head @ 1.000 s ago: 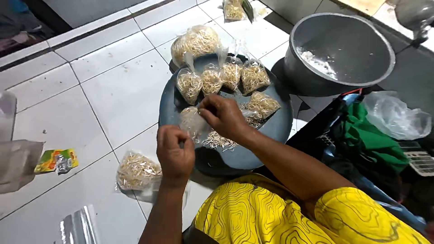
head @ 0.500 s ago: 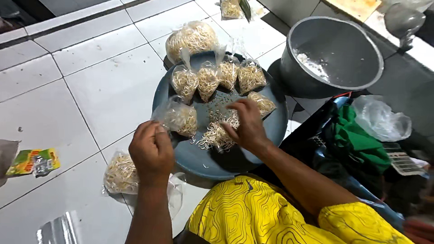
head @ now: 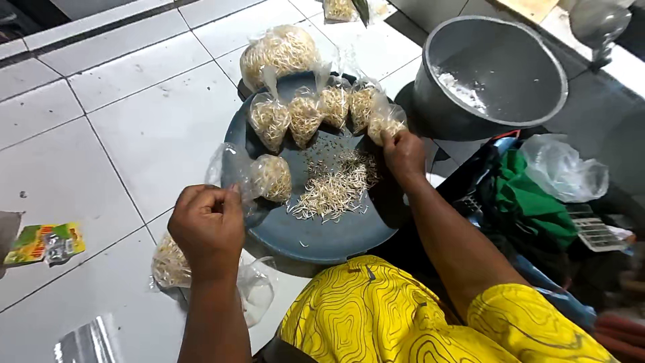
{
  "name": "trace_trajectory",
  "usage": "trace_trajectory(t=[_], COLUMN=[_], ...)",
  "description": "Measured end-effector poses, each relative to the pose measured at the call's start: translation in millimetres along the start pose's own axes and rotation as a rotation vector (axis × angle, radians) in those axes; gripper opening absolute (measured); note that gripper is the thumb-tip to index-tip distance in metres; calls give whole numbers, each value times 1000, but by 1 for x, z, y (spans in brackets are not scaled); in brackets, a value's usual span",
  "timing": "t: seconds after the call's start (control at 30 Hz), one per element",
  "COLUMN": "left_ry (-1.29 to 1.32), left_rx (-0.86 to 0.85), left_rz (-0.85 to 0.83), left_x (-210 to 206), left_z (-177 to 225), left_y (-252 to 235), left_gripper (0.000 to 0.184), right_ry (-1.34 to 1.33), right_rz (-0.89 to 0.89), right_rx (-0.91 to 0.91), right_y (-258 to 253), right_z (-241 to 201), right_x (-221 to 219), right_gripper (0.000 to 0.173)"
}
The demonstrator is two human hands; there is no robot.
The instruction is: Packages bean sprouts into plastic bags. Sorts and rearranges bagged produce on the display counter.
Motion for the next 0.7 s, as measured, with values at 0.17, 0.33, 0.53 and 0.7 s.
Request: trace_trajectory(t=[0.17,0.33,0.53,0.7], left_ry=[29,8,52,34], left_rx=[17,19,-25,-39], left_rz=[-64,-95,-111,-135], left_x=[1,3,-2,2], left_z=[2,3,14,13], left_y=[0,-1,-11,-11], left_gripper=[22,34,41,43], right_ry=[81,172,191,181], right_rz=[-180,-265,-293,-318], right_rx=[451,478,779,822], right_y=[24,62,94,95], right_z=[17,1,-14,5], right_x=[-54,-52,-63,-43], right_gripper=[51,53,88,29])
Point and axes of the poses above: each hand's wrist, its own y-axis away from the middle knuckle, its own x-axis out of the back of the hand, z = x × y, the point moved 1 cm from there along -y, towards the middle knuckle, and after that the axes turned 3 degrees about -x, right-handed, at the moved point
